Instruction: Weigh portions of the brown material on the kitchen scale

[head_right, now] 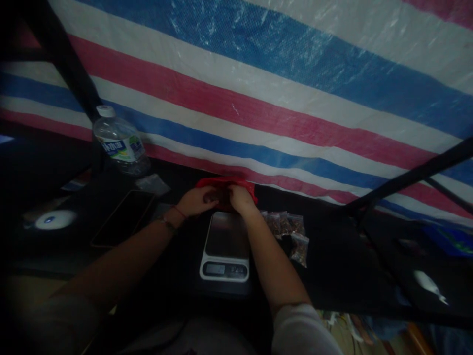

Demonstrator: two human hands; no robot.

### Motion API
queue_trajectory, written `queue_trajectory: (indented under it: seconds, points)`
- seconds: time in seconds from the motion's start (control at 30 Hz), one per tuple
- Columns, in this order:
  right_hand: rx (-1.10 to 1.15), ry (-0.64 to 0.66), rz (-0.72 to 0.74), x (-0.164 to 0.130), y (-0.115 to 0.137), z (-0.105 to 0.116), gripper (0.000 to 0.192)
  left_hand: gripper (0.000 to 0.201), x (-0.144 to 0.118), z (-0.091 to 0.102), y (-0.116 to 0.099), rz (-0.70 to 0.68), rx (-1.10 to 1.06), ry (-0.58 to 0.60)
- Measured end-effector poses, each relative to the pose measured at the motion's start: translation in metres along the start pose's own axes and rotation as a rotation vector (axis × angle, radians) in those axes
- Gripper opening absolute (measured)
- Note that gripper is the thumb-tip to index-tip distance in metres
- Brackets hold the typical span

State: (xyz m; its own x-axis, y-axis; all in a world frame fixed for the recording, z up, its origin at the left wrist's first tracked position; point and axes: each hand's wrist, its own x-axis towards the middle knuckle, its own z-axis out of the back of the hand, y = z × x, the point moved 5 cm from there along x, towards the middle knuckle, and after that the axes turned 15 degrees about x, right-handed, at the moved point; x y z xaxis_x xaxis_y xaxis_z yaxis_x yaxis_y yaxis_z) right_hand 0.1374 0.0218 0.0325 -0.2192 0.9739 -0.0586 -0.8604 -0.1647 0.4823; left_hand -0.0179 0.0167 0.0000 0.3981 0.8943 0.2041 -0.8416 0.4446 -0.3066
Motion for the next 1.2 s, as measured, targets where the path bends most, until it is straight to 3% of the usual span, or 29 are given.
queue_trajectory:
  seconds: [0.23,0.43,0.6,0.67,0.83,1.0,1.13,1.2]
  points:
    - [-0.092,0.143,-0.171,-0.028,-0.028,-0.001,0.036,0.04,-0.002,0.002,0.001,-0.057,0.102,0.021]
    - [-0.069,0.169,-0.083,-0.039,-0.037,0.004,0.034,0.032,0.003,0.004,0.004,-0.064,0.067,-0.005]
    - [-0.043,-0.031,0.026,-0.047,-0.025,0.037,0.038,0.031,-0.001,0.025,0.001,0.002,0.029,-0.216]
    - [-0.044,-0.101,0.039,-0.056,-0.022,0.044,0.039,0.03,-0.003,0.029,-0.002,-0.015,0.01,-0.221]
    - [-0.103,0.057,-0.014,-0.064,-0.025,0.024,0.034,0.025,-0.003,0.017,-0.014,-0.173,0.054,0.002]
    - [-0.029,0.06,0.076,-0.032,-0.016,0.01,0.031,0.03,-0.001,0.012,-0.019,-0.146,0.069,-0.072]
    - [0.057,0.158,0.074,-0.006,-0.013,-0.005,0.05,0.036,-0.002,0.007,-0.022,-0.066,0.11,-0.121]
    - [0.053,0.207,0.092,0.002,-0.01,-0.014,0.046,0.039,-0.002,0.005,-0.021,-0.01,0.14,-0.131]
